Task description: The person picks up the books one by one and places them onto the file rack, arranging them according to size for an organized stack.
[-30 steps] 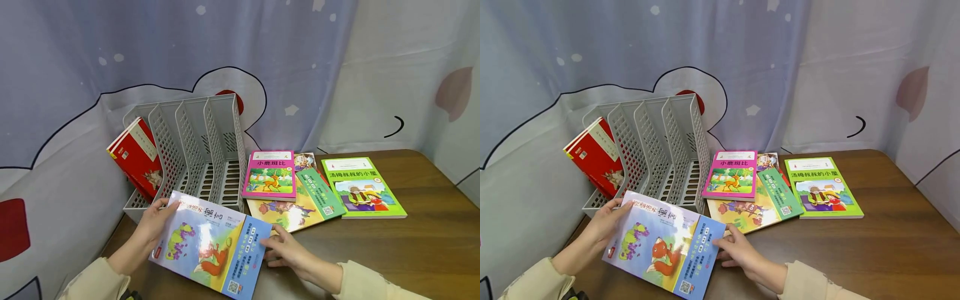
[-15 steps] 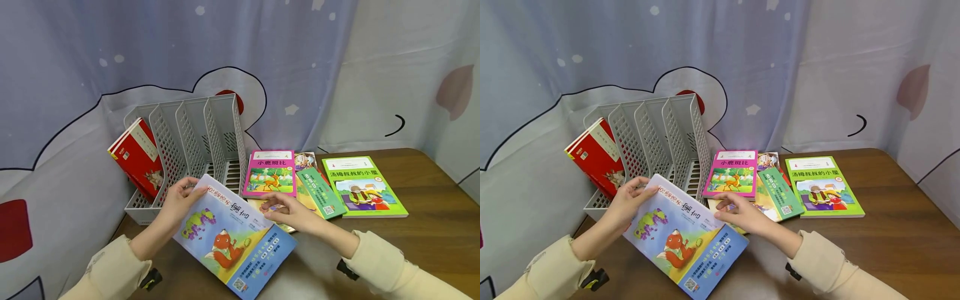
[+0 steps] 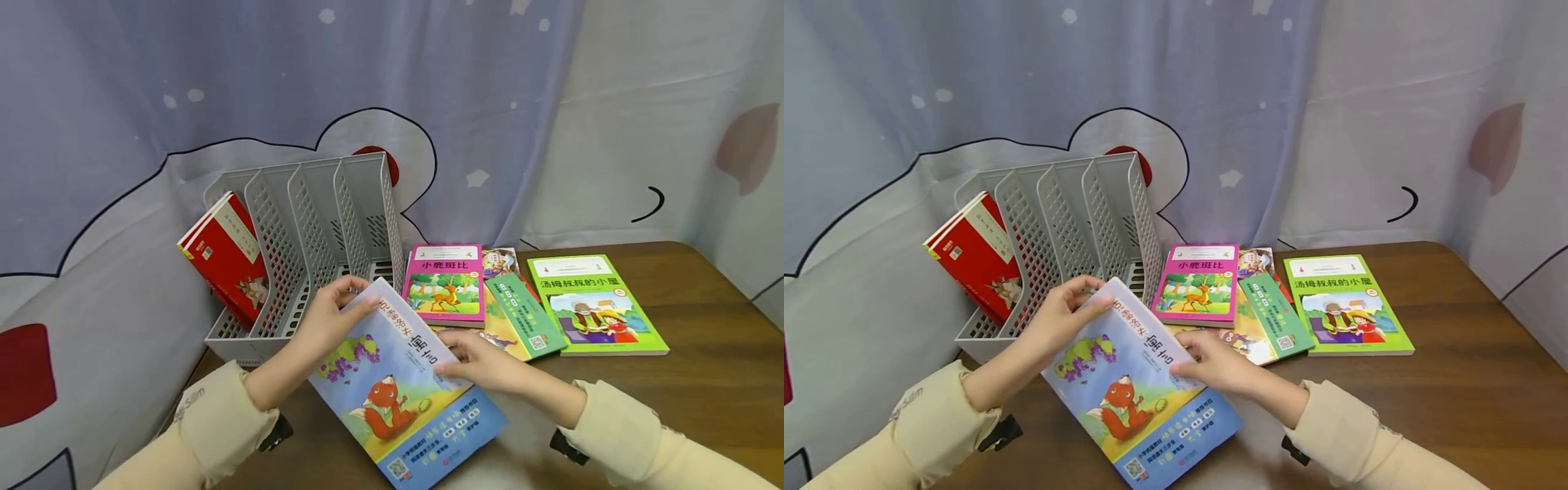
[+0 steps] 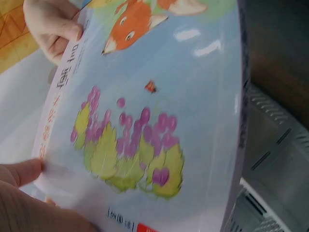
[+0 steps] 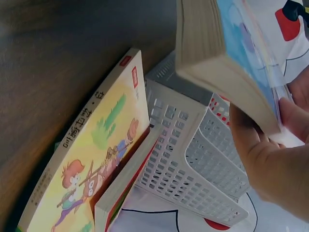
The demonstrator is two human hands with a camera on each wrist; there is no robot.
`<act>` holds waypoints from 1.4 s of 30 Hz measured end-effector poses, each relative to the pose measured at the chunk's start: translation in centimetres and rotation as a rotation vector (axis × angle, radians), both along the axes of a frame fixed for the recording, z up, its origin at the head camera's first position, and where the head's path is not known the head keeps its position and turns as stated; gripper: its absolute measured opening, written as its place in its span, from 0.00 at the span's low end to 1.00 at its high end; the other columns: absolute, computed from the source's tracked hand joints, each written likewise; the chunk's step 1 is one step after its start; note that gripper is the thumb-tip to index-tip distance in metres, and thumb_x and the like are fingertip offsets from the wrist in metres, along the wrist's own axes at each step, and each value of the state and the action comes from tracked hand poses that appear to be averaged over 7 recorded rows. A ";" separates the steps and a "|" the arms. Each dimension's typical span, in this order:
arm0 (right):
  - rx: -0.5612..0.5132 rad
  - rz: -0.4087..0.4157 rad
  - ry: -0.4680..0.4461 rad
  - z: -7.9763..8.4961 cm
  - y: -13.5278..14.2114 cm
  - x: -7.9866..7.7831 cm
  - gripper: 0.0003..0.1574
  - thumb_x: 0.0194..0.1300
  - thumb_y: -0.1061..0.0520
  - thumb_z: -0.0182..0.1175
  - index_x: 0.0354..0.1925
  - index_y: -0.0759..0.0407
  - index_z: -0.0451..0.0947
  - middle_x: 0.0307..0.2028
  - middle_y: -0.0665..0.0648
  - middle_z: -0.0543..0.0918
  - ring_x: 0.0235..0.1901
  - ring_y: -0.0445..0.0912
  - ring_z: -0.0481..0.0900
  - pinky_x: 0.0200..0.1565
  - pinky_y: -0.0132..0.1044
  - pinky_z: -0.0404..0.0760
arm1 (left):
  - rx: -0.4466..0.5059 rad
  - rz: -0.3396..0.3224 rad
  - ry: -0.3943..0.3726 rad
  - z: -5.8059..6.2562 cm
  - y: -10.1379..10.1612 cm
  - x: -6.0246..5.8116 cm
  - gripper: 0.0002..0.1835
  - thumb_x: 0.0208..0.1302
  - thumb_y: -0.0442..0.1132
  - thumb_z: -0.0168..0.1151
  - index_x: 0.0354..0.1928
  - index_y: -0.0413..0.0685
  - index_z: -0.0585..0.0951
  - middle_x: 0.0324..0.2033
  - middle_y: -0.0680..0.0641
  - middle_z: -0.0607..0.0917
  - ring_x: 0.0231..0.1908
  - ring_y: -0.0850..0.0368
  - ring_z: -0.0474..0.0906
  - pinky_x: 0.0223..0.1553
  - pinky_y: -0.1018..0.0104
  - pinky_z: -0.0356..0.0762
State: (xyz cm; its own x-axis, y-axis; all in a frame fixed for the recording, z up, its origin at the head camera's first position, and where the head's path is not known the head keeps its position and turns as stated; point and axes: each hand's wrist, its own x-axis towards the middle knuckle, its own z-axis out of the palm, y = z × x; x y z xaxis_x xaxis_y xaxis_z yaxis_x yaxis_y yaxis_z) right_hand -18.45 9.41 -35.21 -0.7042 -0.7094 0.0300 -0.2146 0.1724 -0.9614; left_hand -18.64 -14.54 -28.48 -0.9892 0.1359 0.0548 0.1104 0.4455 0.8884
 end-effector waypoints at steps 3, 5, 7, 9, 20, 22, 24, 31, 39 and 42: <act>-0.018 -0.033 -0.033 0.0 0.1 0.0 0.20 0.68 0.63 0.53 0.54 0.75 0.69 0.43 0.72 0.82 0.36 0.49 0.85 0.37 0.36 0.84 | -0.029 -0.038 0.017 0.6 -0.1 -0.1 0.15 0.65 0.38 0.58 0.52 0.40 0.75 0.41 0.37 0.85 0.31 0.57 0.82 0.35 0.68 0.78; -0.026 -0.059 -0.050 0.1 0.3 0.0 0.21 0.69 0.61 0.52 0.56 0.74 0.68 0.45 0.72 0.82 0.37 0.49 0.85 0.38 0.36 0.83 | -0.040 -0.061 0.048 1.1 -0.3 -0.1 0.18 0.65 0.37 0.58 0.56 0.41 0.75 0.46 0.38 0.84 0.38 0.53 0.82 0.41 0.66 0.78; -0.033 -0.089 -0.043 0.3 0.6 -0.1 0.23 0.69 0.60 0.53 0.57 0.73 0.68 0.46 0.72 0.81 0.38 0.49 0.84 0.40 0.36 0.83 | -0.034 -0.062 0.080 1.7 -0.6 -0.2 0.20 0.65 0.38 0.58 0.58 0.42 0.74 0.51 0.39 0.81 0.46 0.50 0.80 0.48 0.62 0.77; -0.039 -0.126 -0.033 0.4 0.9 -0.2 0.24 0.69 0.59 0.53 0.58 0.73 0.67 0.47 0.72 0.81 0.38 0.48 0.84 0.40 0.36 0.83 | 0.004 -0.046 0.099 2.4 -0.9 -0.2 0.21 0.66 0.38 0.58 0.60 0.43 0.73 0.54 0.39 0.79 0.52 0.48 0.77 0.54 0.58 0.75; -0.140 -0.393 0.030 0.6 3.0 -1.0 0.28 0.70 0.59 0.52 0.63 0.73 0.61 0.51 0.73 0.78 0.39 0.39 0.84 0.41 0.36 0.83 | 0.232 0.112 0.094 3.1 -2.0 -0.4 0.26 0.67 0.35 0.56 0.66 0.46 0.65 0.67 0.44 0.66 0.68 0.51 0.58 0.69 0.49 0.57; -0.187 -0.418 0.026 0.8 3.3 -1.2 0.29 0.70 0.59 0.52 0.63 0.74 0.59 0.49 0.65 0.82 0.40 0.37 0.83 0.41 0.35 0.82 | 0.241 0.130 0.079 2.6 -1.9 -0.6 0.27 0.66 0.35 0.56 0.67 0.47 0.64 0.68 0.44 0.64 0.70 0.50 0.55 0.69 0.47 0.54; -0.212 -0.438 0.034 0.9 3.5 -1.6 0.29 0.70 0.59 0.51 0.63 0.74 0.59 0.45 0.51 0.85 0.40 0.35 0.82 0.41 0.33 0.82 | 0.250 0.138 0.071 1.9 -1.7 -0.9 0.27 0.66 0.34 0.56 0.67 0.46 0.64 0.68 0.44 0.64 0.70 0.49 0.55 0.70 0.46 0.53; -0.237 -0.472 0.083 1.5 4.7 -3.7 0.30 0.71 0.57 0.51 0.64 0.72 0.58 0.39 0.32 0.81 0.40 0.33 0.82 0.42 0.30 0.80 | 0.292 0.150 0.143 0.0 -0.1 -2.5 0.28 0.65 0.35 0.58 0.66 0.44 0.66 0.67 0.42 0.66 0.70 0.49 0.55 0.69 0.51 0.57; -0.281 -0.479 0.098 1.1 5.5 -6.3 0.30 0.70 0.58 0.51 0.64 0.71 0.59 0.39 0.31 0.82 0.40 0.32 0.82 0.43 0.26 0.79 | 0.422 0.084 0.156 -0.6 1.8 -5.6 0.28 0.62 0.34 0.62 0.64 0.44 0.68 0.61 0.42 0.73 0.62 0.52 0.69 0.64 0.59 0.66; -0.281 -0.481 0.097 1.0 5.6 -6.7 0.31 0.70 0.58 0.51 0.65 0.72 0.58 0.39 0.31 0.82 0.41 0.31 0.81 0.44 0.26 0.79 | 0.497 0.078 0.096 -0.8 2.2 -6.6 0.28 0.62 0.33 0.61 0.64 0.44 0.68 0.59 0.41 0.75 0.56 0.55 0.74 0.58 0.64 0.72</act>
